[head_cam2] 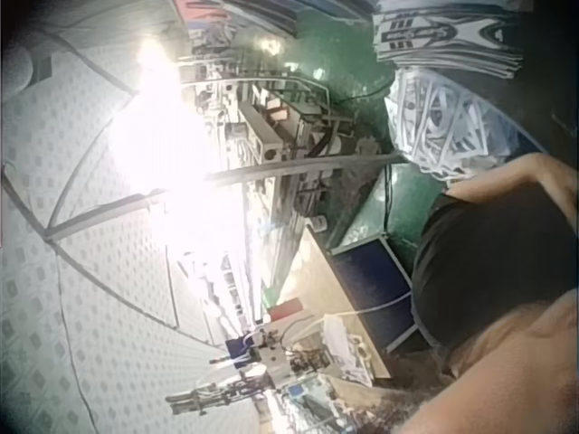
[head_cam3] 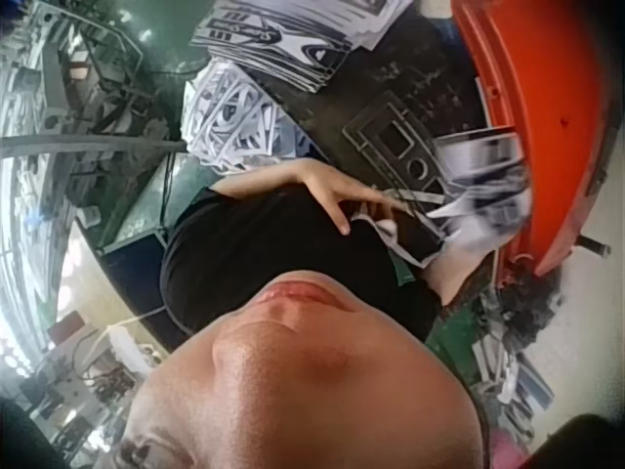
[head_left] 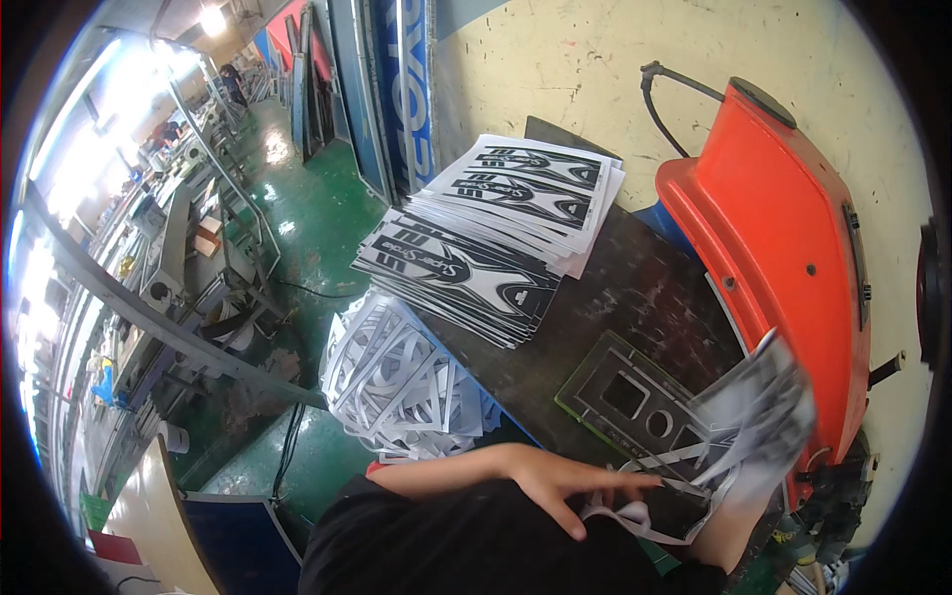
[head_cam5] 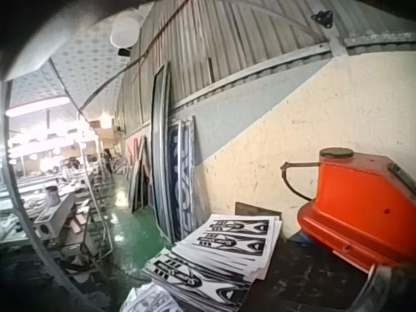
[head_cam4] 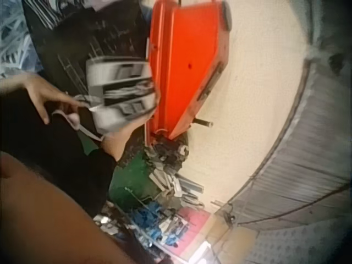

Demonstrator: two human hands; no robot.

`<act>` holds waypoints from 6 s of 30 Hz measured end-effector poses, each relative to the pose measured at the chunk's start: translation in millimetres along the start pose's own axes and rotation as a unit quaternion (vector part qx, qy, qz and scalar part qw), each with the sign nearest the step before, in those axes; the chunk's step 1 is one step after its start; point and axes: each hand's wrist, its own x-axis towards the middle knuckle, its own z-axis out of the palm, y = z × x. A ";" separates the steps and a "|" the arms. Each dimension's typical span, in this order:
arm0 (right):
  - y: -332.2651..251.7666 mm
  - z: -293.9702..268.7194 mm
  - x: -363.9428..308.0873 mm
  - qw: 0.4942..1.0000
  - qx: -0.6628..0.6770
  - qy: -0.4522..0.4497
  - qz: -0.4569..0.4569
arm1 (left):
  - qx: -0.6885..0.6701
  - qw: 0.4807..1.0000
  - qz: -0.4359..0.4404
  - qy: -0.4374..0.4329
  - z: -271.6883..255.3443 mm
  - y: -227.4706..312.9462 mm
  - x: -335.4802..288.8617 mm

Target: Placing a die template over printed sheets and using a clicker press machine to cut out stickers.

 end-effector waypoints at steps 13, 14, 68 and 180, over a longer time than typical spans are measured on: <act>50.5 -54.1 39.8 0.948 -0.127 -0.257 0.135 | 0.187 0.968 0.141 0.095 -8.7 9.6 46.4; 51.4 -53.0 31.5 0.936 -0.196 -0.290 0.036 | 0.175 0.968 0.156 0.086 -7.6 10.6 47.3; 25.3 -86.9 12.0 0.697 -0.541 -0.457 -0.110 | 0.457 0.393 -0.256 0.756 59.5 100.8 -250.9; 58.5 -103.8 -68.9 0.767 -0.541 -0.180 -0.292 | 0.777 0.524 -0.327 0.122 -325.4 109.3 -90.0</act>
